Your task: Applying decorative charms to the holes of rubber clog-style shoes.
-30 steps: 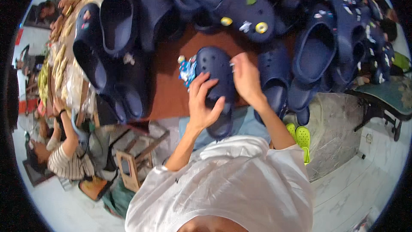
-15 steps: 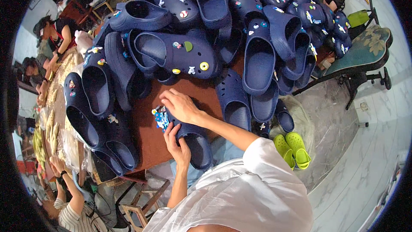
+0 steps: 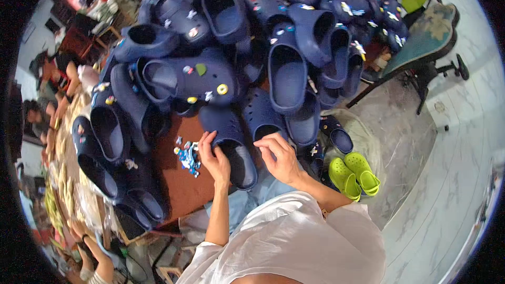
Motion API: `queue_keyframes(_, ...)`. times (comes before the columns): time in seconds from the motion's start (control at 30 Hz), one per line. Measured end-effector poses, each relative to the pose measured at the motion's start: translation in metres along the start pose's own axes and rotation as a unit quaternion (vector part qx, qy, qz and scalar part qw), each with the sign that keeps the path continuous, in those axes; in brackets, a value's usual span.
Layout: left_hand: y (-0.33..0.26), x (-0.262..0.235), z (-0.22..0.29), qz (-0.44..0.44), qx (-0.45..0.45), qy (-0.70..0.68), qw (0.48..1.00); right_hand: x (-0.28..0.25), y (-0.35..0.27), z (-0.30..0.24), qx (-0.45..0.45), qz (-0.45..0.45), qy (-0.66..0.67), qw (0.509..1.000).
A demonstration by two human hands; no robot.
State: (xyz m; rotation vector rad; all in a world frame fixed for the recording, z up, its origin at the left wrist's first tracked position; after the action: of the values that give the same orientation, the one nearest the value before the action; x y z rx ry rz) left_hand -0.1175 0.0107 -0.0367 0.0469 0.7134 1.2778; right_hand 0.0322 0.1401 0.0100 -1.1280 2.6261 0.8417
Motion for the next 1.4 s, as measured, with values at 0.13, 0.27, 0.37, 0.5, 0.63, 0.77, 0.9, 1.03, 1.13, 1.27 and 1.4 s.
queue_keyframes(0.13,0.010,0.011,-0.006,0.002,0.021,-0.005,1.000,-0.026,-0.014,0.012,0.021,0.070,0.012,0.997)
queue_keyframes(0.27,0.010,0.012,0.009,-0.008,0.046,0.009,0.999,-0.050,-0.024,0.035,0.052,0.198,0.013,0.979)
queue_keyframes(0.37,-0.005,0.004,0.032,0.019,0.098,0.049,0.994,-0.069,-0.038,0.083,0.121,0.297,0.066,0.945)
queue_keyframes(0.5,-0.020,0.011,0.062,-0.013,0.173,0.037,0.984,-0.119,-0.029,0.151,0.107,0.440,-0.026,0.891)
queue_keyframes(0.63,-0.028,0.025,0.077,-0.080,0.201,0.006,0.976,-0.179,-0.009,0.228,0.136,0.465,-0.187,0.855)
queue_keyframes(0.77,-0.032,0.038,0.084,-0.123,0.216,-0.014,0.969,-0.220,0.008,0.294,0.237,0.457,-0.079,0.854)
queue_keyframes(0.9,-0.037,0.042,0.077,-0.176,0.190,0.001,0.966,-0.214,0.021,0.303,0.325,0.383,0.159,0.850)
queue_keyframes(1.03,-0.039,0.043,0.071,-0.201,0.179,0.014,0.963,-0.203,0.031,0.291,0.340,0.477,0.235,0.775)
queue_keyframes(1.13,-0.040,0.043,0.068,-0.208,0.184,0.018,0.960,-0.199,0.031,0.292,0.343,0.525,0.173,0.760)
queue_keyframes(1.27,-0.041,0.041,0.069,-0.214,0.186,0.008,0.959,-0.202,0.012,0.303,0.309,0.556,0.112,0.763)
queue_keyframes(1.4,-0.042,0.041,0.065,-0.218,0.180,0.009,0.959,-0.204,-0.015,0.300,0.215,0.578,0.013,0.787)
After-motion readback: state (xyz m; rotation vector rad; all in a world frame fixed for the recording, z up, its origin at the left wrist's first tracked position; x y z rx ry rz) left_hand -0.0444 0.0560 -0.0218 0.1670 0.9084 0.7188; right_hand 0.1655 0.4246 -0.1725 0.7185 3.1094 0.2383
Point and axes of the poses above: each hand's wrist, its own y-axis towards the middle knuckle, its own x-axis out of the palm, z = x × y, the point moved 2 cm from there along y, towards the middle knuckle, and after that the axes turned 5 degrees about y, right-handed, at the moved point
